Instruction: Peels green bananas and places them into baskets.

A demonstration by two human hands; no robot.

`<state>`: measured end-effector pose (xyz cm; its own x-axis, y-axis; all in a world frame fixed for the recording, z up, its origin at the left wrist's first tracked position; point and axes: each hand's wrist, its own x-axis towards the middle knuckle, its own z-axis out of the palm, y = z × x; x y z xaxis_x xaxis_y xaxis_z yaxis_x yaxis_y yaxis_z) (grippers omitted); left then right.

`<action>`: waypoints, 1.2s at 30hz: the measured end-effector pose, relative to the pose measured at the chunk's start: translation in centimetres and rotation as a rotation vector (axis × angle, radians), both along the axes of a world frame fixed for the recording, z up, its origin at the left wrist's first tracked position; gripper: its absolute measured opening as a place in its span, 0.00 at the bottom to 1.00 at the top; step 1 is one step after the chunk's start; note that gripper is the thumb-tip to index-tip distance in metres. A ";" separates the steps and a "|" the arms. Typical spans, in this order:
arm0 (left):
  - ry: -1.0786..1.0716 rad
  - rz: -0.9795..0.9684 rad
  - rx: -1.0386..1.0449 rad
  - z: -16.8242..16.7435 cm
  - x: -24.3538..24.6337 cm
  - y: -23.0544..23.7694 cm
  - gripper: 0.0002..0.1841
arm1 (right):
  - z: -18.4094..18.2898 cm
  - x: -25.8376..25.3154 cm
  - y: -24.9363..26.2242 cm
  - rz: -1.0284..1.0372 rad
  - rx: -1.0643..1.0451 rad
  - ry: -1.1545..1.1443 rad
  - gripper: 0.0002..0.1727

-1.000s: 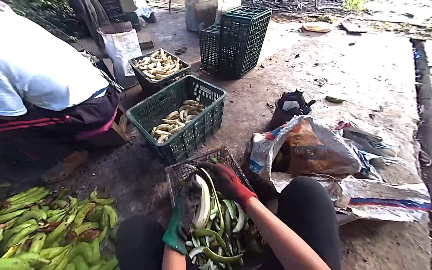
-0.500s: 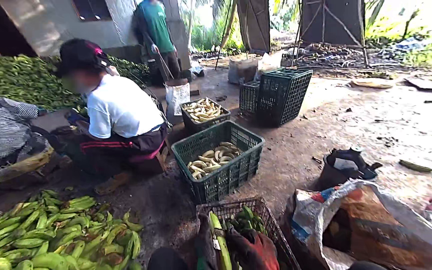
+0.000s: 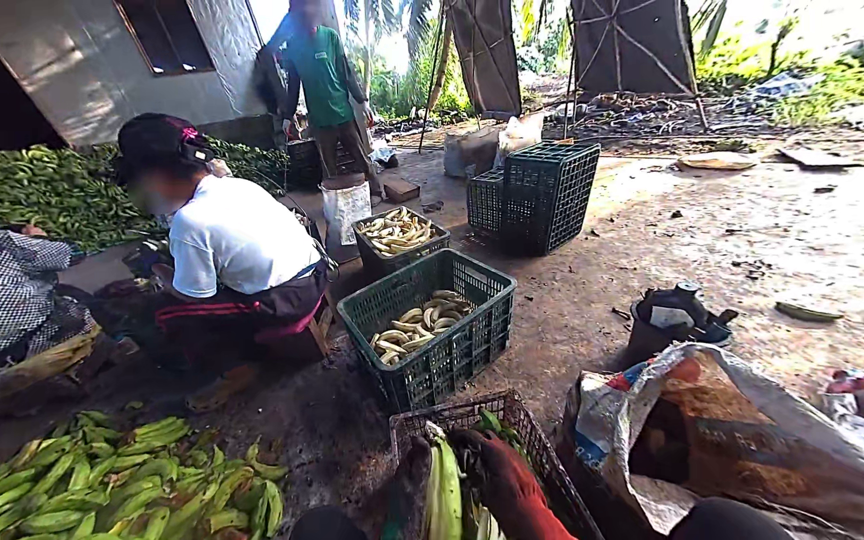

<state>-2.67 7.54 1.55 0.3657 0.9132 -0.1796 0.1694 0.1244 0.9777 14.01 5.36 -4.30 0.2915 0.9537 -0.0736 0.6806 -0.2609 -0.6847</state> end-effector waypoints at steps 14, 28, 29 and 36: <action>-0.700 0.152 -0.282 -6.3 1.6 4.4 0.22 | -2.4 -4.0 -5.7 -0.007 0.445 -0.147 0.22; -0.589 0.065 -0.315 -6.2 1.1 6.0 0.19 | -2.5 -3.7 -5.5 0.099 0.501 -0.154 0.21; -0.519 0.052 -0.270 -6.1 1.1 5.5 0.18 | -2.4 -3.8 -4.8 0.045 0.506 -0.180 0.20; -0.648 0.071 -0.288 -5.1 1.2 4.1 0.21 | -1.3 2.2 -0.8 -0.399 0.486 0.764 0.23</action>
